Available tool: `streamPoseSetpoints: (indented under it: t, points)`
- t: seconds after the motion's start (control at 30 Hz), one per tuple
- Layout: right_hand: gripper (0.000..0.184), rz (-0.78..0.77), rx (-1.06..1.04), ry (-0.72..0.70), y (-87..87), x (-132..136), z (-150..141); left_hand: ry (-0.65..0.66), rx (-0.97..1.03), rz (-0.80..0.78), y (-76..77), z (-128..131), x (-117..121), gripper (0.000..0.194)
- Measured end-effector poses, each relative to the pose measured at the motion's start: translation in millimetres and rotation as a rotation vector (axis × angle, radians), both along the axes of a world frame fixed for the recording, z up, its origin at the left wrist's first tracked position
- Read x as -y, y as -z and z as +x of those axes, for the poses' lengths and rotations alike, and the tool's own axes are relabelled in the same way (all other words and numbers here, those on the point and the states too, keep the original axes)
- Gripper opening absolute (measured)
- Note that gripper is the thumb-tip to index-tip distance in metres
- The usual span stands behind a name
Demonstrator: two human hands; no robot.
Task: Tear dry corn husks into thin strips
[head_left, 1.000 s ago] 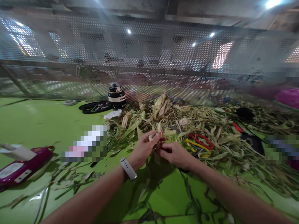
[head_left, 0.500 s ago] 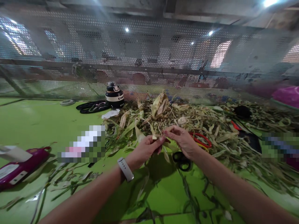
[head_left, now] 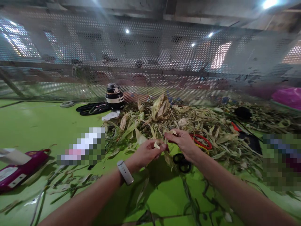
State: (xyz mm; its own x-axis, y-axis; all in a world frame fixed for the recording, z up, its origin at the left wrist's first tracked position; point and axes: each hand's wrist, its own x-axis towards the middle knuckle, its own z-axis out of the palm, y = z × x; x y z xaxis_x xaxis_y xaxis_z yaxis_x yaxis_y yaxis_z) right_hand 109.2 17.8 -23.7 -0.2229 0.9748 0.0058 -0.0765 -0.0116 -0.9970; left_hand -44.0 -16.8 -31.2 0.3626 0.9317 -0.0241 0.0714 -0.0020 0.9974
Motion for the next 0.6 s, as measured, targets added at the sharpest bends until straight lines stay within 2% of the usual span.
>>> streamPoseSetpoints:
  t: [0.03, 0.13, 0.2, 0.23, 0.3, 0.37, 0.43, 0.53, 0.6]
  points:
    - [0.016, 0.033, 0.052, -0.063, -3.3, -0.4, 2.9, 0.016, -0.011, -0.007, 1.3, -0.4, -0.2, 0.029]
    - [0.041, 0.209, 0.216, -0.306, -15.0, 1.8, 10.5, 0.081, -0.027, 0.011, 3.9, -1.7, -0.8, 0.024]
    - [0.040, 0.315, 0.314, -0.465, -18.8, 4.8, 12.0, 0.096, -0.030, 0.032, 4.5, -2.3, -1.0, 0.024]
    - [0.036, 0.367, 0.345, -0.489, -18.5, 6.0, 11.4, 0.104, -0.032, 0.031, 4.7, -2.5, -1.0, 0.025]
    - [0.024, 0.451, 0.345, -0.458, -14.3, 6.9, 8.1, 0.133, -0.034, 0.001, 5.4, -2.5, -1.1, 0.027]
    - [0.014, 0.471, 0.274, -0.370, -8.6, 5.8, 3.9, 0.175, -0.050, -0.042, 6.2, -2.5, -1.5, 0.030]
    - [0.012, 0.394, 0.175, -0.268, -4.8, 3.7, 0.9, 0.164, -0.036, -0.083, 6.4, -2.6, -2.3, 0.033]
    - [0.018, 0.222, 0.065, -0.129, -4.7, 1.5, -0.7, 0.038, 0.071, -0.097, 5.2, -2.5, -3.6, 0.034]
    - [0.022, 0.172, 0.041, -0.087, -6.0, 1.4, -0.9, -0.015, 0.110, -0.087, 4.2, -2.0, -3.9, 0.034]
